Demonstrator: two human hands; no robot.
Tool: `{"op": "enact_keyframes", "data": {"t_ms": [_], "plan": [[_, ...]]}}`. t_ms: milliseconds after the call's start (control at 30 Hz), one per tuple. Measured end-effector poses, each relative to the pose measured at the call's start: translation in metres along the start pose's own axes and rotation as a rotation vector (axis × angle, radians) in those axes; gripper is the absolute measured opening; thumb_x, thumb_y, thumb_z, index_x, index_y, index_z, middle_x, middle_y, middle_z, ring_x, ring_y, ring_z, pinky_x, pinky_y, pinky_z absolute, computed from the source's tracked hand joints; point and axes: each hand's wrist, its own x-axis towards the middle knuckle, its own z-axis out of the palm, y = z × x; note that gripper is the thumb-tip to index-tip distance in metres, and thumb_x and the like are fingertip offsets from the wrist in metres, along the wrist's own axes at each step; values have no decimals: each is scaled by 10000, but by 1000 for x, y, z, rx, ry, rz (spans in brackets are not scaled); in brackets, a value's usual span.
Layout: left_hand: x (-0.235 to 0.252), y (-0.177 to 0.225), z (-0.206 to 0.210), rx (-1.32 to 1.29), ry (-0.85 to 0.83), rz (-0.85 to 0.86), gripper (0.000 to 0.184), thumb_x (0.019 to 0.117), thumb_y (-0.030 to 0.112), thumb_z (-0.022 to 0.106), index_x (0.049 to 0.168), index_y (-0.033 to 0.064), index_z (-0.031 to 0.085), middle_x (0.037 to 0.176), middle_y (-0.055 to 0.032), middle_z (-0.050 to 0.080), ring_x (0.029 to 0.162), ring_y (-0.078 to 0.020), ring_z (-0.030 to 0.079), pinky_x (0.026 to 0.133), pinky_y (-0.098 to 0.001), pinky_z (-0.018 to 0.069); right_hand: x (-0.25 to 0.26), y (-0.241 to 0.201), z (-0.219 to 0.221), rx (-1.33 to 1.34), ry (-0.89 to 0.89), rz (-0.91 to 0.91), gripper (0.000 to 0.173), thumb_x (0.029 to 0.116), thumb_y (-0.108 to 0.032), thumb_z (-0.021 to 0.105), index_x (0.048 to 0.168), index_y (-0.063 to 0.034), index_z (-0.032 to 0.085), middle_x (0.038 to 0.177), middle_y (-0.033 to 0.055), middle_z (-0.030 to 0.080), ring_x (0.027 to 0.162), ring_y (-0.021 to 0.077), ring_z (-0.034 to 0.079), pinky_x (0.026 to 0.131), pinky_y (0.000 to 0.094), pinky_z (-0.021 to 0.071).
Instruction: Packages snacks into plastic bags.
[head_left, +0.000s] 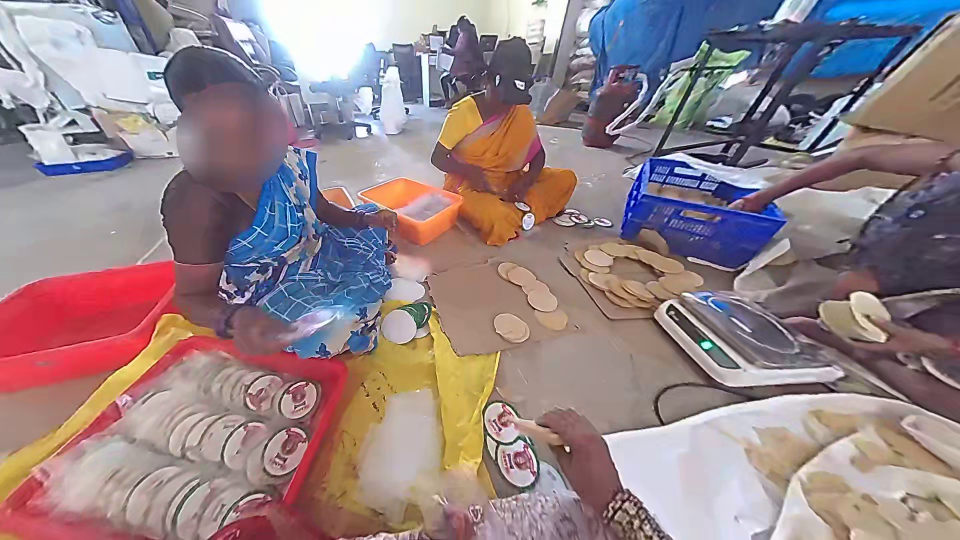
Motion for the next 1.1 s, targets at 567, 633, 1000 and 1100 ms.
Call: {"op": "enact_keyframes", "data": {"t_ms": [567,633,1000,1100], "plan": [[-67,-18,31,50,181,-321,164,1065,85,465,1105,41,618,907,-54,744,811,-154,738,745,-342,632,-185,-119,-63,40,-42,82,396,851,-13,669,1242,-54,717,1377,202,633,1307,420,572,1070,606,456],[-67,-20,28,74,199,-287,163,1066,104,471,1113,44,615,910,-51,741,813,-147,736,736,-342,634,-208,-87,-79,-38,117,261,386,861,-61,591,1225,-32,718,1313,197,669,1233,382,630,1017,542,516],[-62,-21,10,-3,156,-197,233,1091,221,431,1132,93,621,975,-36,745,891,-143,739,767,-357,639,-362,29,-150,-140,200,1331,480,968,-178,676,1359,77,566,1375,344,546,1314,509,495,1099,641,377],[-61,-22,8,-2,153,-210,247,1090,253,427,1171,101,603,1005,-35,740,918,-146,735,783,-372,639,-380,36,-154,-150,114,1543,911,837,-305,851,1539,21,369,1510,364,410,1394,541,404,1128,667,339]]}}
